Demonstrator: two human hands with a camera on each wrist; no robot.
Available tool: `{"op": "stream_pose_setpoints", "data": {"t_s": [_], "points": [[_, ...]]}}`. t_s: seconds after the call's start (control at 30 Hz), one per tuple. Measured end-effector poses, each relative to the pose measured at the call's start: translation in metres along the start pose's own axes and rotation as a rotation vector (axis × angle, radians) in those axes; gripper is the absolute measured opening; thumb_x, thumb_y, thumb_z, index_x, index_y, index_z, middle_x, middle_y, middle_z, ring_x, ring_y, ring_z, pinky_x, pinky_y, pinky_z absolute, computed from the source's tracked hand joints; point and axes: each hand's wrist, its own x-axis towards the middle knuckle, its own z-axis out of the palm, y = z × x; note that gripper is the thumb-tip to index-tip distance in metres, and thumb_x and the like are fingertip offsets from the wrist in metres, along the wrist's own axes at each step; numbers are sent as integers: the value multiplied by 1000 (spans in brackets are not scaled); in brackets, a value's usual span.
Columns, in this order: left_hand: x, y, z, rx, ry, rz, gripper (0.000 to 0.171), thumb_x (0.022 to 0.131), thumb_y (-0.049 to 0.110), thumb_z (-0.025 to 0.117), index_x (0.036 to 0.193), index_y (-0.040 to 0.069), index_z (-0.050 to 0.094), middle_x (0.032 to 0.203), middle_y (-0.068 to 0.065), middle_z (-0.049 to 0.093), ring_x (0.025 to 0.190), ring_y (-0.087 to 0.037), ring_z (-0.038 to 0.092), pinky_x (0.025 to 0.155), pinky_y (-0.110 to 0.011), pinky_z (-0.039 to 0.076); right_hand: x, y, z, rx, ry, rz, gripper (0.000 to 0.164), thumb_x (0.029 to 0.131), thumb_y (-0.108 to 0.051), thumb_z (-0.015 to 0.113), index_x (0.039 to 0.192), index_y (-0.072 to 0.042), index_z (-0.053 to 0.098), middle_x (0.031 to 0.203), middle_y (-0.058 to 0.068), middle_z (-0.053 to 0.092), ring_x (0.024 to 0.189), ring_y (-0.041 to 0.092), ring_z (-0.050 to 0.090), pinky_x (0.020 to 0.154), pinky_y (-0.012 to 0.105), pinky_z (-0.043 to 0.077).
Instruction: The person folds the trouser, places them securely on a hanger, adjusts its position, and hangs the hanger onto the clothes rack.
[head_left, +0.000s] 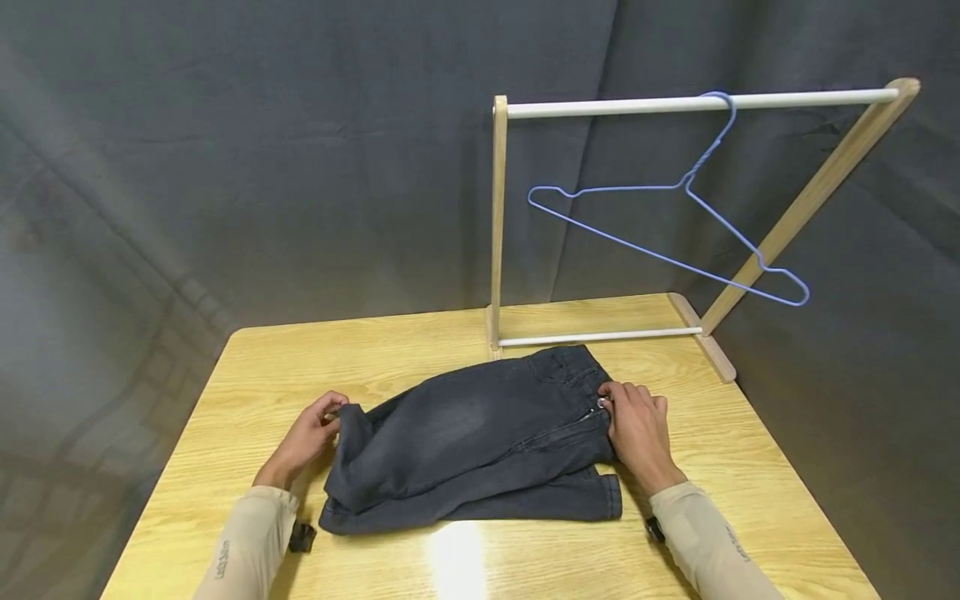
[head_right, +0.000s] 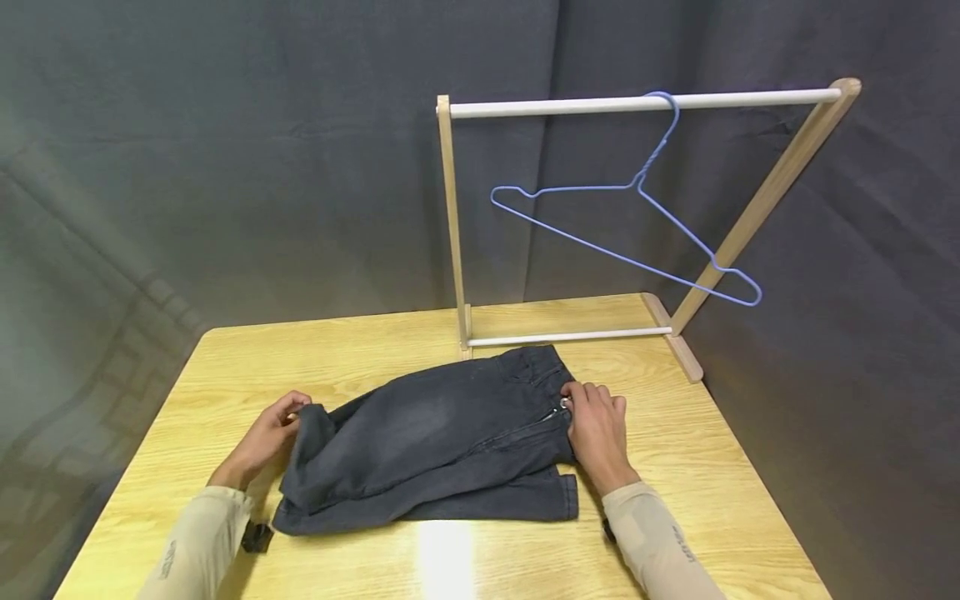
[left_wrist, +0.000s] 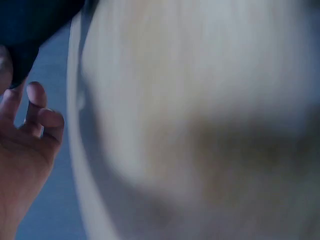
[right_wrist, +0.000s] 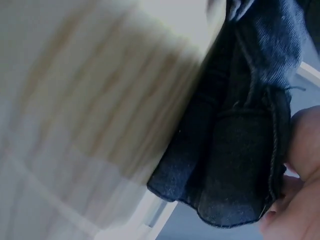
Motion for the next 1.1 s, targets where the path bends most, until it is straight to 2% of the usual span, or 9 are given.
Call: {"op": "stream_pose_setpoints", "data": {"t_s": [0.07, 0.23, 0.37, 0.5, 0.63, 0.77, 0.9, 1.0, 1.1], "points": [[-2, 4, -4, 65, 19, 39, 12, 100, 9, 57, 112, 11, 60, 102, -4, 65, 79, -12, 56, 66, -27, 44, 0, 0, 0, 2, 11, 8, 12, 90, -9, 70, 101, -8, 67, 87, 12, 68, 80, 32, 57, 71, 44, 31], [-10, 27, -25, 236, 94, 143, 17, 100, 1, 55, 109, 12, 64, 98, -6, 64, 78, -12, 52, 64, -28, 44, -2, 4, -4, -8, 48, 50, 10, 91, -8, 68, 101, -7, 66, 87, 14, 67, 82, 35, 57, 71, 45, 30], [-24, 46, -52, 395, 255, 162, 13, 98, 3, 60, 107, 9, 67, 96, -5, 63, 82, -1, 44, 72, -31, 44, -3, 14, -10, -28, 64, 89, 10, 91, -6, 67, 101, -6, 66, 88, 17, 68, 82, 37, 57, 69, 47, 30], [-38, 59, -72, 509, 311, 153, 9, 95, 13, 67, 104, 12, 70, 87, -3, 57, 75, -8, 35, 65, -28, 30, -3, 24, -15, -46, 76, 104, 10, 91, -5, 67, 101, -5, 65, 89, 19, 68, 82, 39, 57, 68, 48, 29], [-43, 60, -72, 435, 310, 123, 13, 94, 18, 71, 106, 14, 70, 91, 1, 57, 83, -1, 45, 72, -23, 36, -3, 24, -14, -72, 42, 116, 9, 90, -4, 67, 99, -5, 65, 86, 19, 67, 83, 39, 57, 69, 49, 30], [-44, 56, -65, 200, 312, 172, 20, 91, 5, 70, 110, 4, 64, 99, 11, 63, 92, 8, 56, 83, -14, 42, -2, 24, -11, -102, -8, 103, 8, 89, -4, 66, 97, -5, 67, 86, 19, 68, 83, 40, 60, 72, 50, 34], [-45, 54, -63, -12, 265, 202, 30, 91, -3, 67, 120, -2, 59, 99, 16, 63, 84, 1, 60, 71, -17, 47, -3, 23, -7, -121, -16, 84, 8, 89, -4, 66, 96, -4, 68, 86, 19, 69, 85, 41, 62, 76, 52, 39], [-45, 52, -64, -16, 235, 171, 35, 93, 1, 67, 127, 3, 59, 98, 13, 62, 75, -3, 61, 63, -22, 48, -4, 22, -7, -122, -31, 86, 7, 90, -7, 65, 96, -5, 68, 86, 19, 69, 85, 41, 63, 81, 54, 40], [-42, 49, -66, 188, 215, 154, 33, 93, 6, 68, 125, 8, 60, 93, 6, 59, 61, -2, 55, 54, -24, 46, -5, 21, -8, -121, -34, 88, 5, 91, -7, 65, 95, -5, 67, 84, 18, 68, 84, 40, 64, 87, 56, 40]]}}
